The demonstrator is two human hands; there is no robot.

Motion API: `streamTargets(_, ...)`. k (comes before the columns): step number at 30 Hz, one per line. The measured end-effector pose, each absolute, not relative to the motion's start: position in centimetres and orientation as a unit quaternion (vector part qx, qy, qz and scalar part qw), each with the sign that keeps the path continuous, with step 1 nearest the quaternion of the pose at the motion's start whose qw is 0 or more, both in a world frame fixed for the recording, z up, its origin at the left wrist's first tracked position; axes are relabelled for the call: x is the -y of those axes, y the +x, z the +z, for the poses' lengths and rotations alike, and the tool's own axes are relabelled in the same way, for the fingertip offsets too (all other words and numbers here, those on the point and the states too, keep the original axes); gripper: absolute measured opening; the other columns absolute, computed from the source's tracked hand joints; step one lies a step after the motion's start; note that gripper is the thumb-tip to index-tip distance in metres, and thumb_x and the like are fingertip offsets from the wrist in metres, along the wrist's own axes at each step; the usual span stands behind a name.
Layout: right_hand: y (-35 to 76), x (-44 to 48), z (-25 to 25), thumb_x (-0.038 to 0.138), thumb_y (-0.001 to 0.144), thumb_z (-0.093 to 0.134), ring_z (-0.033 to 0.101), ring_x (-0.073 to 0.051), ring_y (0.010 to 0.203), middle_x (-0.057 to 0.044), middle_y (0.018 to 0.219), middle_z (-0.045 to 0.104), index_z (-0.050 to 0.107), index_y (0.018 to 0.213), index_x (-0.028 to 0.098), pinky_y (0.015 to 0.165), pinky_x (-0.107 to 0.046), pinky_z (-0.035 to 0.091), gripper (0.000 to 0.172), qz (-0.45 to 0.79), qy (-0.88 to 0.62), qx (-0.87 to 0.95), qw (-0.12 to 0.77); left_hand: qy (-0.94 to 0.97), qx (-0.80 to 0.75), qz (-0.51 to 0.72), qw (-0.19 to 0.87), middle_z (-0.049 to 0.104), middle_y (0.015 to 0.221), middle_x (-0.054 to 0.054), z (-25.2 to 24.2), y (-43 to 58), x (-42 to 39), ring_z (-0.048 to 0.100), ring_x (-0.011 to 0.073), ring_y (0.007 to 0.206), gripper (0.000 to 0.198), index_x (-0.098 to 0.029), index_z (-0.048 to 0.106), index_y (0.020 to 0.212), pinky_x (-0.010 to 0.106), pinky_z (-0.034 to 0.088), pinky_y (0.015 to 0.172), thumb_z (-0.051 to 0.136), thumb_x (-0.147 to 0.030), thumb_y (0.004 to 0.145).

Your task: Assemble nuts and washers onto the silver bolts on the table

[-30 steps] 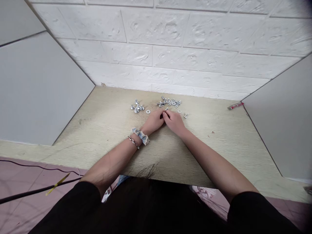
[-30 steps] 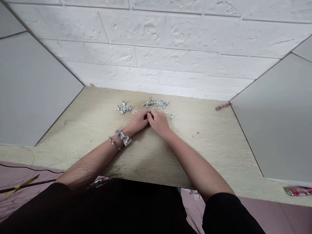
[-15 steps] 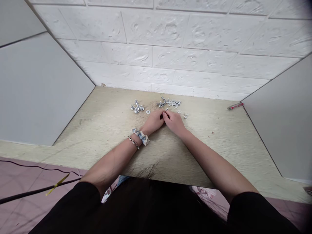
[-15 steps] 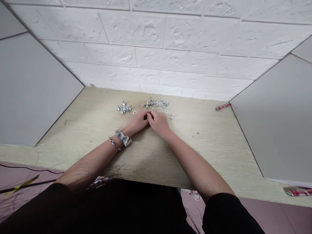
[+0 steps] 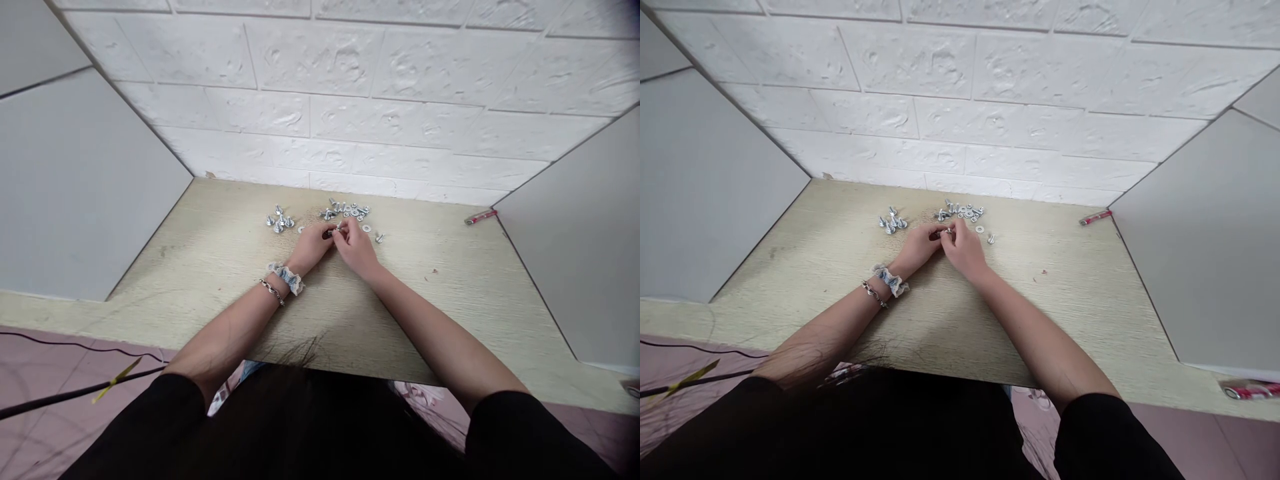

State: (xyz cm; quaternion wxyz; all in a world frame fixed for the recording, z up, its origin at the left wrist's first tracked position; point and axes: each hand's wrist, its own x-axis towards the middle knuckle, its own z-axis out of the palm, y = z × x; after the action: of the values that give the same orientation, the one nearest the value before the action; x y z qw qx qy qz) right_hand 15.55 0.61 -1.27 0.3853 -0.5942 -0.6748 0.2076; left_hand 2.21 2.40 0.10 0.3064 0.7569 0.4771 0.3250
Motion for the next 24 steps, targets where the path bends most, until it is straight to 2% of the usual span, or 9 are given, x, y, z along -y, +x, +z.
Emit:
streamTargets(2,15.6,-0.7,-1.5,0.027,0.081,0.047,0.054,-0.017,0.067,-0.002,0.081,0.060,0.051,0.101,0.022,0.066,-0.031,0.042,0.021,0.228,-0.562,0.684,0.406,0.749,-0.480,0.333,0.311,0.072,0.094,0.003,0.1,2.2,-2.4,0.063,0.0177,0.085,0.027,-0.019,0.070,0.100,0.028,0.047,0.081,0.056,-0.014,0.078)
streamTargets(6,15.6,-0.9,-1.6,0.024,0.080,0.046,0.055,-0.016,0.069,-0.004,0.092,0.063,0.056,0.099,0.020,0.071,-0.032,0.045,0.022,0.235,-0.519,0.696,0.436,0.746,-0.484,0.341,0.304,0.072,0.096,0.002,0.1,2.2,-2.4,0.063,0.0169,0.085,0.031,-0.019,0.069,0.105,0.029,0.047,0.083,0.056,-0.013,0.078)
streamTargets(10,15.6,-0.9,-1.3,0.028,0.080,0.049,0.055,-0.015,0.066,-0.003,0.086,0.065,0.060,0.098,0.020,0.069,-0.031,0.046,0.022,0.270,-0.521,0.665,0.462,0.741,-0.502,0.337,0.291,0.072,0.093,0.003,0.1,2.2,-2.5,0.063,0.0158,0.081,0.029,-0.019,0.070,0.105,0.027,0.047,0.081,0.059,-0.015,0.078)
streamTargets(16,15.7,-1.2,-1.4,0.034,0.080,0.053,0.059,-0.015,0.075,-0.003,0.089,0.067,0.062,0.094,0.019,0.074,-0.031,0.047,0.022,0.345,-0.511,0.614,0.493,0.706,-0.517,0.360,0.324,0.070,0.084,0.004,0.0,2.2,-2.8,0.060,0.0146,0.074,0.023,-0.015,0.069,0.097,0.026,0.046,0.073,0.064,-0.024,0.076)
streamTargets(20,15.8,-1.7,-1.8,0.039,0.078,0.056,0.057,-0.014,0.073,-0.002,0.086,0.065,0.060,0.088,0.018,0.069,-0.029,0.046,0.023,0.385,-0.506,0.585,0.502,0.681,-0.509,0.373,0.371,0.067,0.079,0.003,0.1,2.2,-2.8,0.057,0.0125,0.070,0.021,-0.013,0.068,0.093,0.025,0.044,0.069,0.066,-0.024,0.075)
streamTargets(24,15.9,-2.1,-1.7,0.043,0.074,0.060,0.053,-0.012,0.064,0.000,0.073,0.062,0.059,0.079,0.018,0.061,-0.027,0.045,0.026,0.414,-0.504,0.553,0.518,0.674,-0.500,0.379,0.390,0.065,0.075,0.001,0.3,2.3,-2.6,0.054,0.0108,0.066,0.019,-0.013,0.067,0.091,0.024,0.043,0.066,0.064,-0.024,0.075)
